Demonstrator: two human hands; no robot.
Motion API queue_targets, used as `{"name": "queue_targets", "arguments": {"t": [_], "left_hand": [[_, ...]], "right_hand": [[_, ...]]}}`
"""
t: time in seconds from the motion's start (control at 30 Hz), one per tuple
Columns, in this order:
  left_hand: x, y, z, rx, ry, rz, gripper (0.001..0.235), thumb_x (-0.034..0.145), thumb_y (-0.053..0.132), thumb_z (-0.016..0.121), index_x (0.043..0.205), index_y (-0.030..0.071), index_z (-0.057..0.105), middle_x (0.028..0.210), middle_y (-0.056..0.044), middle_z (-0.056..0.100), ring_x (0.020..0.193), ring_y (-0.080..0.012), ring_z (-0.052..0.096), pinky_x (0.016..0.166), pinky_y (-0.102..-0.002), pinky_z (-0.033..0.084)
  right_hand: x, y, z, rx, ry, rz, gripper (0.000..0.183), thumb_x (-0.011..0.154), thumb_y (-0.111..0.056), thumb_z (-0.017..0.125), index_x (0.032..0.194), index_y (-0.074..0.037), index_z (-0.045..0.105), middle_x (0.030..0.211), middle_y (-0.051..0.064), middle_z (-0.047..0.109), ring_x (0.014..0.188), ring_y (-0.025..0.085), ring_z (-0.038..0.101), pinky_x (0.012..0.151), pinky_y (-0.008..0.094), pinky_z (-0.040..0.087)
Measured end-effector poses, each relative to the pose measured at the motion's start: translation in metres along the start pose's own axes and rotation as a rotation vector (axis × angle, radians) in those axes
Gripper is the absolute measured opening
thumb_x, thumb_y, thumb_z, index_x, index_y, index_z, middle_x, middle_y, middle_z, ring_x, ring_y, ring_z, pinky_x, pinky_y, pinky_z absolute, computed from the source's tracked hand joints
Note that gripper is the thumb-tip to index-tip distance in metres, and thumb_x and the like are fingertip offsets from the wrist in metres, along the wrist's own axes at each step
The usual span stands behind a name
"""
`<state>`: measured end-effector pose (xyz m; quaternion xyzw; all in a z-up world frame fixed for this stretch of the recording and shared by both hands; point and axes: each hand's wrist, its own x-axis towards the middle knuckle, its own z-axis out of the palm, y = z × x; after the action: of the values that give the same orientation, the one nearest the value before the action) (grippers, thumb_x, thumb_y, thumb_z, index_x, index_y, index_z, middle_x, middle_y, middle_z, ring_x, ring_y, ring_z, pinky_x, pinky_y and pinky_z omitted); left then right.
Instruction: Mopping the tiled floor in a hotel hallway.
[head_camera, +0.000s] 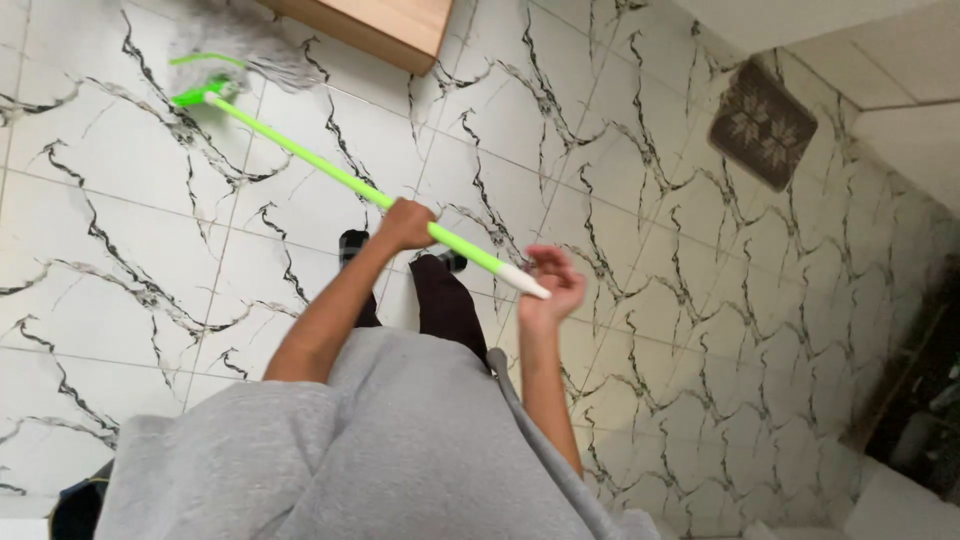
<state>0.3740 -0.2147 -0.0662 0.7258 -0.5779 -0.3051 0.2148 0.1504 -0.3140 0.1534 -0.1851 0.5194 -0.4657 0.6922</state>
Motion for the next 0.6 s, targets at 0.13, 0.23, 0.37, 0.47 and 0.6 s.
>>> {"name": "queue_targets", "arguments": {"t": [0.13,0.23,0.37,0.47,0.6], "left_hand": [[-0.07,-0.098,-0.033,0.187,-0.062,-0.143,0.02,0.072,0.039,0.073,0.074,0.019,0.076,0.076,-0.012,0.074,0.081,-0.032,0.072,0.079,-0.047,0.056],[-0.083,-0.098,-0.019,0.236,-0.079,-0.122,0.015,0.073,0.035,0.071,0.078,0.023,0.079,0.08,-0.01,0.075,0.086,-0.0303,0.073,0.081,-0.047,0.055],[-0.027,-0.011,0.009,0.177,-0.238,-0.123,0.017,0.078,0.038,0.07,0.076,0.023,0.079,0.079,-0.008,0.074,0.087,-0.0302,0.072,0.086,-0.049,0.05],[0.012,0.084,0.054,0.131,-0.189,0.085,0.009,0.071,0.031,0.071,0.071,0.023,0.075,0.07,-0.005,0.073,0.077,-0.0282,0.072,0.092,-0.051,0.048],[0.015,0.239,0.083,-0.109,-0.263,0.361,0.013,0.075,0.031,0.068,0.072,0.019,0.073,0.07,-0.007,0.071,0.071,-0.0312,0.071,0.073,-0.049,0.053]], "right_hand": [[-0.002,0.147,-0.037,0.056,-0.247,0.396,0.04,0.097,-0.027,0.047,0.085,0.005,0.068,0.054,0.013,0.049,0.059,0.029,0.053,0.077,0.041,0.044],[-0.025,0.137,-0.035,0.043,-0.065,0.446,0.031,0.086,-0.021,0.048,0.067,0.0,0.06,0.048,0.013,0.045,0.047,0.028,0.045,0.091,0.047,0.054],[-0.002,0.035,-0.075,-0.074,-0.014,0.36,0.028,0.087,-0.021,0.053,0.067,-0.002,0.056,0.046,0.007,0.036,0.051,0.028,0.047,0.092,0.047,0.053],[-0.007,-0.071,-0.122,-0.073,0.129,0.189,0.025,0.084,-0.021,0.063,0.07,-0.002,0.056,0.048,0.007,0.037,0.054,0.027,0.047,0.075,0.043,0.049],[-0.087,-0.201,-0.183,-0.171,0.464,-0.263,0.019,0.092,-0.02,0.061,0.08,-0.006,0.057,0.064,0.006,0.053,0.054,0.018,0.047,0.05,0.033,0.045]]}}
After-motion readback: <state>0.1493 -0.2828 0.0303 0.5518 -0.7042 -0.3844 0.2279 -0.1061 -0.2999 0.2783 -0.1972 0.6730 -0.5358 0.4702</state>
